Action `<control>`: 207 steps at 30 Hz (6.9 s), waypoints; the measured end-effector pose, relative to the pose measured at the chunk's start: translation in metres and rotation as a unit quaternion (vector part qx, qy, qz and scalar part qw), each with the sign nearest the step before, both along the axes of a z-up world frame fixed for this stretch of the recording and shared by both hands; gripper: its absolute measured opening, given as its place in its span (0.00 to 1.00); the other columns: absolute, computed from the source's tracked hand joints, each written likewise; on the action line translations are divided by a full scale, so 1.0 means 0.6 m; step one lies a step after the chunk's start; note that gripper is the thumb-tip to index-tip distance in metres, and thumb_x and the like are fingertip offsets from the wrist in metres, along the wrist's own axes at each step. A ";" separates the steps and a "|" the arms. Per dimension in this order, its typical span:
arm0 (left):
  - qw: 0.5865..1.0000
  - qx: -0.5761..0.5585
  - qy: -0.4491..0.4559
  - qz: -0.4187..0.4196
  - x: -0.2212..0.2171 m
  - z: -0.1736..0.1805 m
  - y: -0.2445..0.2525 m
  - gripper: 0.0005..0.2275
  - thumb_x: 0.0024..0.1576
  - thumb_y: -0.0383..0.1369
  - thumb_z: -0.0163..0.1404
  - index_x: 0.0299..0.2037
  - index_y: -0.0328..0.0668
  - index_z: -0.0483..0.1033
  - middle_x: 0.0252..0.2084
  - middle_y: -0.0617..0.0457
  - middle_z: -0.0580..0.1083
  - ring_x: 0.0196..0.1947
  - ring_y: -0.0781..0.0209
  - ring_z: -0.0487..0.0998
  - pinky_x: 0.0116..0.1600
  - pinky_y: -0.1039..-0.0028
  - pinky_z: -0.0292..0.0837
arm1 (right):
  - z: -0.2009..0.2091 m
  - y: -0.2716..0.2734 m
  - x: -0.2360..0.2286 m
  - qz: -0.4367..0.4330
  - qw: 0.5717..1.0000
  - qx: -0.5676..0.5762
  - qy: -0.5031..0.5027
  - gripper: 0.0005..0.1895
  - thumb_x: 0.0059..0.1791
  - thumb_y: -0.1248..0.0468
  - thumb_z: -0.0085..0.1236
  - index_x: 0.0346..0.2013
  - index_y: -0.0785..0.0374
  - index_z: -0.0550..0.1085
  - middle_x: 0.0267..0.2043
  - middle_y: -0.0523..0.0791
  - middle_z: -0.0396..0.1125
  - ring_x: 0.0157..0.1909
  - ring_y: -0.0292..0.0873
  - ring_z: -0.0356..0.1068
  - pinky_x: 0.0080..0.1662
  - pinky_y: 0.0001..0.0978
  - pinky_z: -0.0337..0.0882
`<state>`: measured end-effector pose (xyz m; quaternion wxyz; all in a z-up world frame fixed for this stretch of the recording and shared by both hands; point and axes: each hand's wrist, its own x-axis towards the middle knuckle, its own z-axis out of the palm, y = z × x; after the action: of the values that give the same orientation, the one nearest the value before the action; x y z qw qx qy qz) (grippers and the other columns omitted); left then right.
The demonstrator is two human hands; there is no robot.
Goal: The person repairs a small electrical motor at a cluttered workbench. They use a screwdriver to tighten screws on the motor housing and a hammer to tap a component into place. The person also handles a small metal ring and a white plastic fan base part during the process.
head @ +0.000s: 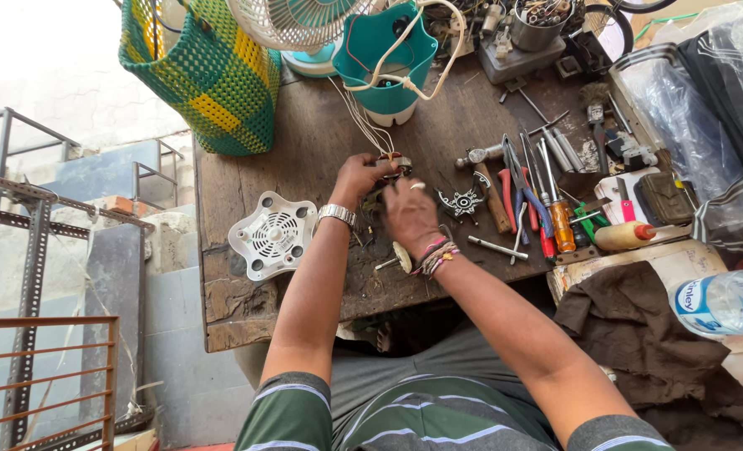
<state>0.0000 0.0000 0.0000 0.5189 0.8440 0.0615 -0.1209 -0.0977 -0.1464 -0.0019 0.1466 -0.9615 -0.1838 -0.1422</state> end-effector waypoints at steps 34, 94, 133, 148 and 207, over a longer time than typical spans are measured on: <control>0.998 -0.054 -0.006 0.005 -0.021 0.021 -0.005 0.25 0.46 0.44 0.66 0.45 0.29 0.81 0.37 0.47 0.82 0.36 0.62 0.82 0.41 0.73 0.74 | 0.021 0.012 -0.014 -0.006 0.986 0.058 0.157 0.17 0.44 0.60 0.62 0.44 0.62 0.73 0.41 0.55 0.72 0.45 0.57 0.74 0.48 0.50 0.74; 0.929 0.079 -0.358 0.045 -0.209 -0.109 -0.023 0.40 0.50 0.35 0.67 0.70 0.40 0.55 0.64 0.38 0.66 0.65 0.40 0.69 0.68 0.57 0.69 | 0.094 -0.067 0.041 0.043 0.977 0.058 0.202 0.22 0.46 0.64 0.65 0.56 0.58 0.76 0.51 0.51 0.69 0.58 0.56 0.68 0.60 0.47 0.67; 0.655 -0.748 0.079 -0.077 -0.229 0.080 -0.087 0.31 0.60 0.48 0.55 0.70 0.39 0.64 0.61 0.42 0.72 0.54 0.45 0.78 0.56 0.60 0.78 | 0.194 -0.091 -0.149 0.049 0.951 0.283 -0.118 0.52 0.44 0.61 0.75 0.73 0.70 0.53 0.71 0.59 0.55 0.73 0.60 0.56 0.70 0.49 0.59; 0.639 -0.748 0.180 -0.008 -0.249 0.098 -0.095 0.31 0.61 0.57 0.49 0.62 0.38 0.71 0.58 0.43 0.73 0.57 0.46 0.75 0.63 0.53 0.70 | 0.198 -0.073 -0.161 0.037 0.954 0.257 -0.147 0.50 0.39 0.68 0.76 0.71 0.64 0.57 0.69 0.53 0.61 0.69 0.55 0.61 0.68 0.47 0.63; 0.683 -0.708 0.112 0.136 -0.237 0.131 0.035 0.36 0.52 0.53 0.59 0.63 0.32 0.67 0.54 0.36 0.73 0.46 0.48 0.81 0.42 0.70 0.82 | 0.062 -0.225 -0.219 -0.093 0.979 0.117 0.136 0.19 0.51 0.60 0.60 0.58 0.54 0.78 0.47 0.47 0.69 0.51 0.53 0.69 0.51 0.47 0.71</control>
<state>-0.1425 0.0209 0.0784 0.9621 0.1872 0.1296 -0.1498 -0.2292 -0.2812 0.0352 0.2677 -0.9611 -0.0535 -0.0433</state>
